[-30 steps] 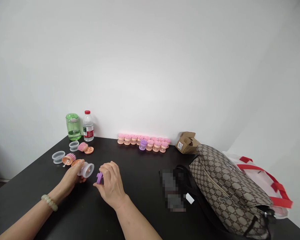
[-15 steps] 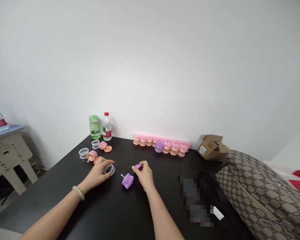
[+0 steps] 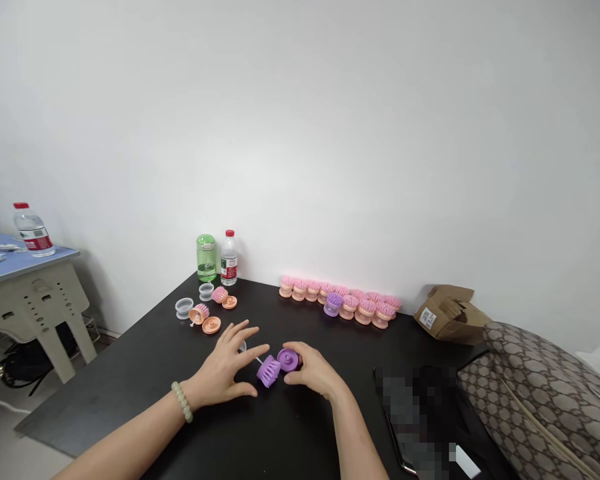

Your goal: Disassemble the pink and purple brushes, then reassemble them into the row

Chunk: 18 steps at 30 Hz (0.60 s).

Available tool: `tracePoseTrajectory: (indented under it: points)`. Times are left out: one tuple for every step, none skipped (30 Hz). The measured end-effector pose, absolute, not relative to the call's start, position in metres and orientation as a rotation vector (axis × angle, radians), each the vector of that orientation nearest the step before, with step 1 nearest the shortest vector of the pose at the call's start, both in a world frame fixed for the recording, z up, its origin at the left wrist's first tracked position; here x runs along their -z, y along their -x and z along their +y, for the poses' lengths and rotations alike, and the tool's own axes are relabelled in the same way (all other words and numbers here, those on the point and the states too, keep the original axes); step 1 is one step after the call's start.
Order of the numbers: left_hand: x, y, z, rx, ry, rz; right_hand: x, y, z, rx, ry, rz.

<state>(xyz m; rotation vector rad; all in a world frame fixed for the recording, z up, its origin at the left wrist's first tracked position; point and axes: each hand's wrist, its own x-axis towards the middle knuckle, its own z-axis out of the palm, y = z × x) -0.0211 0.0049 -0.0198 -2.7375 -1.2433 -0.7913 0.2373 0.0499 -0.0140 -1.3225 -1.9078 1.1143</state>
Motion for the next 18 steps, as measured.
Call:
tracePoseTrajectory:
  points:
    - [0.019,0.018,0.002,0.764,2.737,-1.221,0.013,-0.236,0.047,-1.122,1.314,-1.945]
    - [0.018,0.015,0.0,0.736,2.744,-1.204,0.013,-0.232,0.045,-1.128,1.298,-1.978]
    - [0.017,0.013,-0.002,0.71,2.757,-1.193,0.013,-0.227,0.042,-1.136,1.275,-2.006]
    - [0.017,0.011,-0.003,0.692,2.773,-1.19,0.014,-0.22,0.039,-1.146,1.248,-2.025]
    - [0.017,0.01,-0.004,0.686,2.786,-1.198,0.016,-0.212,0.037,-1.162,1.223,-2.038]
    - [0.018,0.009,-0.003,0.69,2.792,-1.218,0.019,-0.205,0.035,-1.178,1.205,-2.049]
    - [0.019,0.01,-0.003,0.699,2.792,-1.247,0.021,-0.197,0.033,-1.179,1.197,-2.066]
    - [0.021,0.011,-0.002,0.708,2.786,-1.28,0.024,-0.191,0.031,-1.137,1.208,-2.089]
    - [0.022,0.013,0.0,0.714,2.776,-1.311,0.027,-0.186,0.03,-1.048,1.238,-2.119]
    - [0.024,0.014,0.001,0.717,2.761,-1.341,0.03,-0.182,0.03,-0.921,1.277,-2.151]
    - [0.025,0.016,0.002,0.714,2.749,-1.36,0.032,-0.18,0.03,-0.782,1.313,-2.174]
    - [0.026,0.018,0.003,0.7,2.745,-1.364,0.034,-0.18,0.031,-0.661,1.342,-2.185]
    - [0.026,0.019,0.004,0.675,2.75,-1.357,0.036,-0.18,0.032,-0.581,1.361,-2.189]
    - [0.026,0.02,0.005,0.641,2.76,-1.343,0.038,-0.182,0.034,-0.545,1.371,-2.19]
    - [0.026,0.02,0.005,0.604,2.774,-1.328,0.039,-0.184,0.035,-0.537,1.372,-2.189]
    - [0.025,0.02,0.006,0.568,2.784,-1.317,0.041,-0.187,0.037,-0.531,1.371,-2.185]
    - [0.023,0.021,0.006,0.537,2.786,-1.316,0.042,-0.189,0.038,-0.518,1.372,-2.181]
    - [0.021,0.022,0.007,0.513,2.773,-1.329,0.043,-0.191,0.039,-0.495,1.374,-2.177]
